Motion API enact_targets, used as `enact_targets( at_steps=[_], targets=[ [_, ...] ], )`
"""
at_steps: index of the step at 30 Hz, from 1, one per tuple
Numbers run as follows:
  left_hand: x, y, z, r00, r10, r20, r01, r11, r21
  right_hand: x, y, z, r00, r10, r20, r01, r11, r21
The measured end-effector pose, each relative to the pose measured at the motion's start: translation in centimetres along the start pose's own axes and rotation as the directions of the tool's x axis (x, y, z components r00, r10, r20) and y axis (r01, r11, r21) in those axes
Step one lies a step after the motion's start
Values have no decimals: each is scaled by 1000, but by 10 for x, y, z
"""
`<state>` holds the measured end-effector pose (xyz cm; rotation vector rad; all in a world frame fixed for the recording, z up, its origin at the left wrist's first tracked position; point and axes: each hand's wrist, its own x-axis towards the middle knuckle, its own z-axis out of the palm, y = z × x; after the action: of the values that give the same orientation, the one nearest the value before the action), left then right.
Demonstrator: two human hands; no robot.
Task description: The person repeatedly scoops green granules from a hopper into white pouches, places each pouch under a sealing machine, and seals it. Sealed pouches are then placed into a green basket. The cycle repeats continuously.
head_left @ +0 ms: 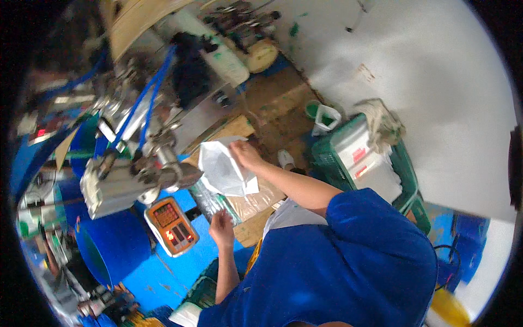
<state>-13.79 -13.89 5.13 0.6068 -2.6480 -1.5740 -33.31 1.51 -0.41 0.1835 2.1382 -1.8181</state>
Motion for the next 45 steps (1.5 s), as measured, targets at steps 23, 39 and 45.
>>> enact_targets(
  at_steps=[23,39,45],
  targets=[
    [-101,-115,55,695,-689,205,524,682,510,-64,192,-467,671,295,-680,-639,695,-329],
    [-107,-13,126,882,-365,298,97,761,642,-172,164,-478,840,499,-213,-374,247,-894],
    [-95,98,155,985,138,106,-171,873,458,-156,117,-290,767,239,595,-290,957,-11]
  ],
)
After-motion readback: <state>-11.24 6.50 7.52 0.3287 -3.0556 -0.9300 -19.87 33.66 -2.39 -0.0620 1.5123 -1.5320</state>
